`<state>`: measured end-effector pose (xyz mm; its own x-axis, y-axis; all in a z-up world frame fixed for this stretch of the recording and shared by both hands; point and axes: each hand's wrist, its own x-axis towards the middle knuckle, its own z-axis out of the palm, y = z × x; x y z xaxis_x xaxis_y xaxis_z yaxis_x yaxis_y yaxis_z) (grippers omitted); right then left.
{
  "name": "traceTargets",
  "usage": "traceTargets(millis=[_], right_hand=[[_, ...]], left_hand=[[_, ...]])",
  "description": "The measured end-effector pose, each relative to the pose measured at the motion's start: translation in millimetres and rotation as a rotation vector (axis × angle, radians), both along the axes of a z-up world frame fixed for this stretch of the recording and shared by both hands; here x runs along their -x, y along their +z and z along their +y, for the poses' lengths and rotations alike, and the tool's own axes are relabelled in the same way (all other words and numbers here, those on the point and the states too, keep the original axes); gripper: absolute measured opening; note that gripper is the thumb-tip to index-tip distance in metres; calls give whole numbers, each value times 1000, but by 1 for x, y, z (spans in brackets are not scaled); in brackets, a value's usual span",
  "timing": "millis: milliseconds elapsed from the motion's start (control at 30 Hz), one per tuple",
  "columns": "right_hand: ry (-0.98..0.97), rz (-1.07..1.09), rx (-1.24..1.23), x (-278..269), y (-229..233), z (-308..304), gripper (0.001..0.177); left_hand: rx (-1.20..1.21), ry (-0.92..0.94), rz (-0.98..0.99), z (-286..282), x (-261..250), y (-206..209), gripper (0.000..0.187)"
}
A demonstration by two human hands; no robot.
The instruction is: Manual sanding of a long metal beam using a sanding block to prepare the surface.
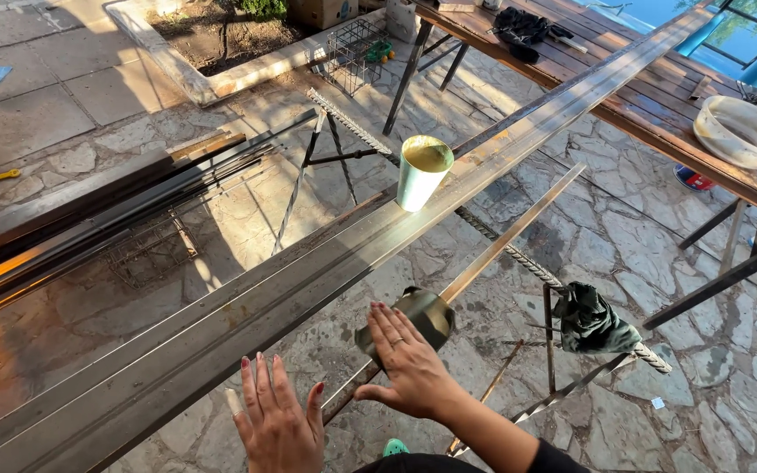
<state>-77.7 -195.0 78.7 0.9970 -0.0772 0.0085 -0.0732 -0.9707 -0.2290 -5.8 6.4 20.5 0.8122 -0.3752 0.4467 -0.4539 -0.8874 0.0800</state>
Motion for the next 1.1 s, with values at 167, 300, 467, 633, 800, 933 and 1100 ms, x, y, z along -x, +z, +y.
traceTargets(millis=[167, 300, 467, 633, 800, 933, 1100], right_hand=[[171, 1, -104, 18, 12, 30, 120], [164, -42, -62, 27, 11, 18, 119], [197, -65, -87, 8, 11, 36, 118], [221, 128, -158, 31, 16, 19, 122], [10, 148, -39, 1, 12, 12, 119], [228, -164, -47, 24, 7, 26, 119], [87, -130, -31, 17, 7, -7, 121]], left_hand=[[58, -13, -59, -1, 0, 5, 75], [48, -13, -36, -1, -2, 0, 75], [44, -31, -16, 0, 1, -2, 76], [4, 47, -31, -1, -2, -3, 79], [40, -25, 68, 2, -1, -2, 78], [46, -15, -52, -2, 0, -1, 75], [26, 71, 7, -6, -1, -10, 80]])
